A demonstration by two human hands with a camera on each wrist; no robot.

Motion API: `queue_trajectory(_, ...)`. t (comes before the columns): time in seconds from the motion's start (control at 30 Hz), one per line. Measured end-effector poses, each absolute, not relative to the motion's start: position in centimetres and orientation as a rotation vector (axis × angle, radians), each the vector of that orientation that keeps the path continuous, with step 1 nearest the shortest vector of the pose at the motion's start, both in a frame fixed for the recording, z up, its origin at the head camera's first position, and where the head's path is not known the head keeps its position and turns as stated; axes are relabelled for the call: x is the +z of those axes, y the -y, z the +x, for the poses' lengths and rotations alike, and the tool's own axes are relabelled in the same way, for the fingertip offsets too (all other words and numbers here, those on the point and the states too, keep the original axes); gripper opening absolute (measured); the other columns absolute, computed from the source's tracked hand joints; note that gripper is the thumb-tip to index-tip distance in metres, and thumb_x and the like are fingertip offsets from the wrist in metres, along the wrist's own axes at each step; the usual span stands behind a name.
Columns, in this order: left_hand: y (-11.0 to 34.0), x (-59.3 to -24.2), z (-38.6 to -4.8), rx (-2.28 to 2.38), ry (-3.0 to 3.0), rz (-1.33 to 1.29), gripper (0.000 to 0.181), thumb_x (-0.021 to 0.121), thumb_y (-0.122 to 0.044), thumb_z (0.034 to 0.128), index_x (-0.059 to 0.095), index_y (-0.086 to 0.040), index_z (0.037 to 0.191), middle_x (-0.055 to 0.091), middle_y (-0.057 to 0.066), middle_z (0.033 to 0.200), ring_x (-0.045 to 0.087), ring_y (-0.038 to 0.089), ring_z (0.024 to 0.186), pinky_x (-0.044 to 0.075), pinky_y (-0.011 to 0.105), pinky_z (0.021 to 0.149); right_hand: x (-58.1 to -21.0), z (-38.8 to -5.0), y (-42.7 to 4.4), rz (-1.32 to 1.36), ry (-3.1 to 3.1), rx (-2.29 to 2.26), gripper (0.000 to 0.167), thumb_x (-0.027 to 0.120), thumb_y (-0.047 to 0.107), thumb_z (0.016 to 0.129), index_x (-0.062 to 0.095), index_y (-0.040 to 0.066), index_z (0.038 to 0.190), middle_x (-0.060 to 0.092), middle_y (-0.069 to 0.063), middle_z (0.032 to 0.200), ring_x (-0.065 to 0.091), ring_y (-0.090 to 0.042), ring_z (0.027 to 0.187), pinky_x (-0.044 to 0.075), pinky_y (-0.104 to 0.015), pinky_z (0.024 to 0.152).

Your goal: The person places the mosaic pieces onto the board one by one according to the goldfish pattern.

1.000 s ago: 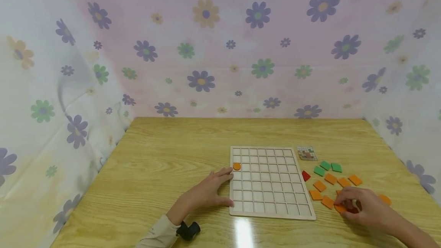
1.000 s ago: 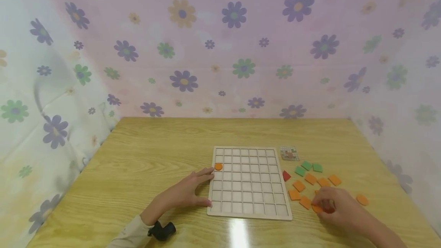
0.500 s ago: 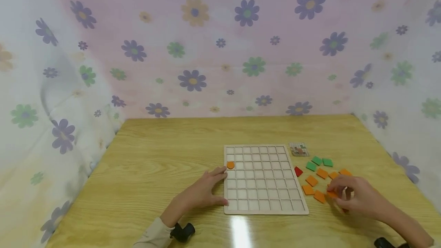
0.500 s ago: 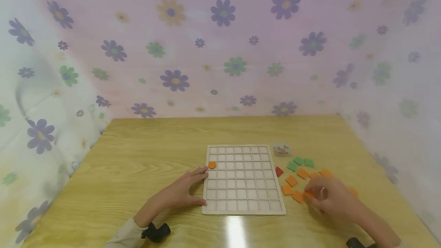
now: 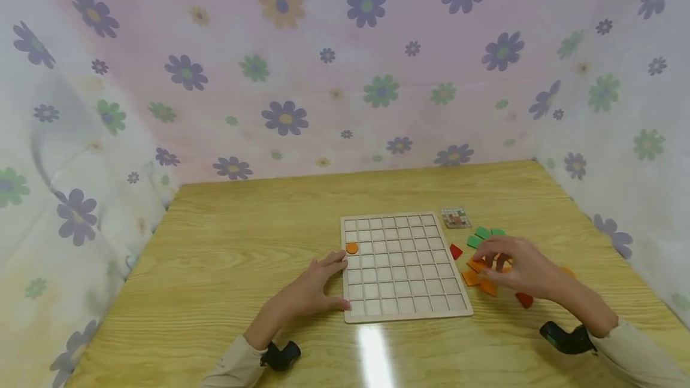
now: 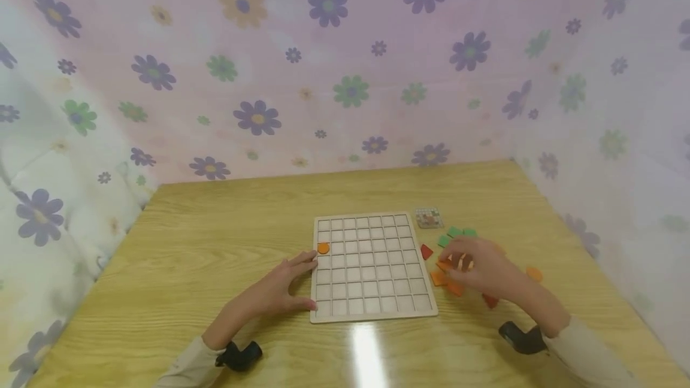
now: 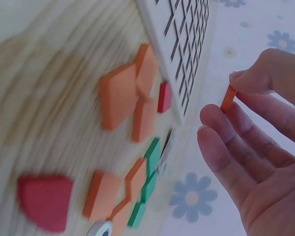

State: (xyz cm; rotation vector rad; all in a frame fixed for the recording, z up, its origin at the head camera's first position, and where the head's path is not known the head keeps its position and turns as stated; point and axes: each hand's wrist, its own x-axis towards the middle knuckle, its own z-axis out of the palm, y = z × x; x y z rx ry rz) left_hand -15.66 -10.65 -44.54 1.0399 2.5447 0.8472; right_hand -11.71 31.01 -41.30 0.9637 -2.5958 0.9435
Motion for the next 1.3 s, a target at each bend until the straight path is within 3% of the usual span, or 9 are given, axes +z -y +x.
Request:
queue_trajectory(0.27,10.6,-44.3,-15.7,0.832,-2.54,0.992,0.083,0.075,-0.041,0.079,0.04,0.0,0.142,0.024,0.01,0.154,0.018,0.029,0.142,0.009,0.055,0.113,-41.3,-12.9,-29.1,1.012,2.519,1.019,0.032,0.071,-0.014,0.069,0.069,0.008,0.093,0.061,0.003,0.089,0.055,-0.003,0.069,0.051,-0.02,0.051)
queue_trajectory(0.6,10.7,-44.4,-15.6,0.835,-2.544,0.987,0.082,0.075,-0.04,0.0788,0.041,0.0,0.142,0.025,0.009,0.154,0.018,0.029,0.142,0.01,0.054,0.113,-41.1,-14.3,-26.8,1.041,2.484,1.055,0.033,0.072,-0.011,0.072,0.069,0.012,0.094,0.063,0.0,0.094,0.059,-0.008,0.073,0.052,-0.022,0.052)
queue_trajectory(0.83,10.6,-44.4,-15.7,0.837,-2.538,0.996,0.081,0.074,-0.041,0.0798,0.041,-0.001,0.142,0.024,0.008,0.154,0.018,0.028,0.142,0.01,0.055,0.112,-41.3,-15.0,-25.3,1.014,2.534,1.026,0.027,0.072,-0.007,0.075,0.069,0.012,0.095,0.063,0.001,0.091,0.056,-0.002,0.065,0.052,-0.025,0.052)
queue_trajectory(0.97,10.5,-44.4,-15.7,0.837,-2.544,0.993,0.081,0.075,-0.041,0.0791,0.042,-0.001,0.142,0.024,0.009,0.154,0.019,0.029,0.141,0.01,0.055,0.113,-41.5,-15.5,-24.3,1.041,2.554,0.999,0.027,0.072,-0.004,0.076,0.07,0.015,0.095,0.062,0.005,0.094,0.057,0.002,0.064,0.05,-0.037,0.073)
queue_trajectory(1.07,10.5,-44.4,-15.7,0.837,-2.549,0.993,0.081,0.075,-0.04,0.0786,0.042,-0.001,0.141,0.025,0.009,0.154,0.019,0.029,0.141,0.011,0.055,0.112,-41.8,-15.9,-23.5,1.083,2.559,1.011,0.025,0.071,-0.004,0.077,0.07,0.014,0.095,0.062,0.005,0.093,0.058,0.001,0.065,0.051,-0.039,0.074)
queue_trajectory(1.2,10.5,-44.5,-15.6,0.838,-2.556,0.995,0.081,0.075,-0.04,0.0785,0.042,0.0,0.141,0.026,0.009,0.153,0.02,0.029,0.141,0.012,0.056,0.112,-42.2,-16.4,-22.3,1.155,2.537,1.099,0.021,0.069,-0.006,0.078,0.069,0.009,0.093,0.061,0.001,0.091,0.058,-0.006,0.068,0.053,-0.023,0.053)
queue_trajectory(1.3,10.6,-44.5,-15.7,0.838,-2.558,0.992,0.082,0.075,-0.041,0.0784,0.042,-0.001,0.141,0.025,0.009,0.154,0.02,0.029,0.141,0.013,0.056,0.112,-42.4,-16.6,-21.3,1.194,2.522,1.142,0.02,0.068,-0.006,0.078,0.07,0.007,0.093,0.061,-0.001,0.091,0.058,-0.009,0.07,0.053,-0.021,0.054)
